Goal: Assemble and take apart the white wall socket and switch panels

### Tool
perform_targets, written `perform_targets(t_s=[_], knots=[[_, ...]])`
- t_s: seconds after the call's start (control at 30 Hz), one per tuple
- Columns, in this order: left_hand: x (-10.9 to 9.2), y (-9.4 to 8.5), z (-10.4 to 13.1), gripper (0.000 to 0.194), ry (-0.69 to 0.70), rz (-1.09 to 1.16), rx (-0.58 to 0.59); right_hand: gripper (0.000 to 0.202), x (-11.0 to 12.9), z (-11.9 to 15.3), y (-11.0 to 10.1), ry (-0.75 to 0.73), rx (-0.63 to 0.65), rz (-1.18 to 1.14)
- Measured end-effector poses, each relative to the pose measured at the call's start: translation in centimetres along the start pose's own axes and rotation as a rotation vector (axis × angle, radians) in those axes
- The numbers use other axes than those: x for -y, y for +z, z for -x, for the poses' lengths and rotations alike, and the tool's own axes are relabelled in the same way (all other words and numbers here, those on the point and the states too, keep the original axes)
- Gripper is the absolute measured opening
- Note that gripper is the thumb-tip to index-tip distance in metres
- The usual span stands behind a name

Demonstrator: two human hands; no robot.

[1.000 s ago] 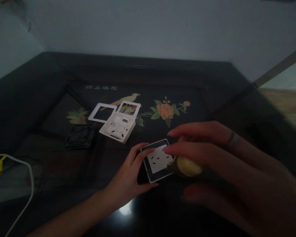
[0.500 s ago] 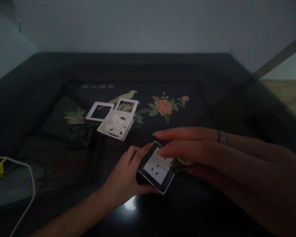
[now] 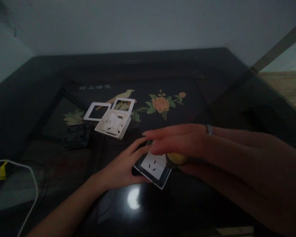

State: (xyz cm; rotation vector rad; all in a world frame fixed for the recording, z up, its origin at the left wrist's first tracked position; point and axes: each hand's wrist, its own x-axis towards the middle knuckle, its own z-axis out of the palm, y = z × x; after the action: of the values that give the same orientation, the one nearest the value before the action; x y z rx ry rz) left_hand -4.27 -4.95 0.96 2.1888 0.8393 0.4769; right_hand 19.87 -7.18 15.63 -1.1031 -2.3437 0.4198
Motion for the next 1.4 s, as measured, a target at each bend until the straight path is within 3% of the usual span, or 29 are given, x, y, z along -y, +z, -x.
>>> perform_targets(t_s=[0.1, 0.27, 0.37, 0.47, 0.63, 0.73, 0.87, 0.93, 1.1, 1.23, 1.4], knots=[[-0.2, 0.3, 0.1, 0.085, -0.019, 0.022, -0.025, 0.020, -0.1, 0.0, 0.3, -0.098, 0.012, 0.011], [-0.7, 1.6, 0.5, 0.091, -0.073, -0.047, -0.167, 0.022, -0.4, -0.6, 1.4, 0.030, -0.074, 0.025], [-1.2, 2.4, 0.7, 0.097, -0.094, -0.102, -0.236, 0.037, -0.9, -0.7, 1.0, -0.043, 0.006, -0.082], [-1.6, 2.8, 0.7, 0.096, -0.141, -0.118, -0.254, 0.031, -1.2, -1.0, 0.6, -0.111, 0.077, -0.141], [-1.7, 2.9, 0.8, 0.092, -0.239, -0.097, -0.309, 0.018, -1.2, -1.7, 2.1, -0.088, -0.198, 0.061], [-1.2, 2.3, 0.9, 0.092, -0.179, -0.068, -0.271, 0.022, -1.4, -1.8, 2.5, -0.058, -0.196, 0.075], [-0.6, 0.8, 0.8, 0.099, -0.092, -0.001, -0.124, 0.039, -1.6, -1.2, 1.2, -0.008, -0.005, 0.007], [-0.4, 0.2, 0.7, 0.101, -0.088, 0.012, -0.077, 0.037, -1.6, -0.9, 0.7, -0.028, 0.053, -0.011], [-0.4, 0.2, 0.7, 0.098, -0.088, -0.039, -0.088, 0.018, -1.1, -0.7, 1.3, -0.001, -0.131, 0.093], [-0.3, 0.7, 0.8, 0.097, -0.070, -0.087, -0.106, 0.037, -0.9, -1.0, 1.3, 0.092, -0.046, -0.035], [-0.3, 0.6, 0.7, 0.095, -0.053, -0.076, -0.116, 0.033, -1.1, -1.3, 0.9, -0.035, -0.015, 0.021]])
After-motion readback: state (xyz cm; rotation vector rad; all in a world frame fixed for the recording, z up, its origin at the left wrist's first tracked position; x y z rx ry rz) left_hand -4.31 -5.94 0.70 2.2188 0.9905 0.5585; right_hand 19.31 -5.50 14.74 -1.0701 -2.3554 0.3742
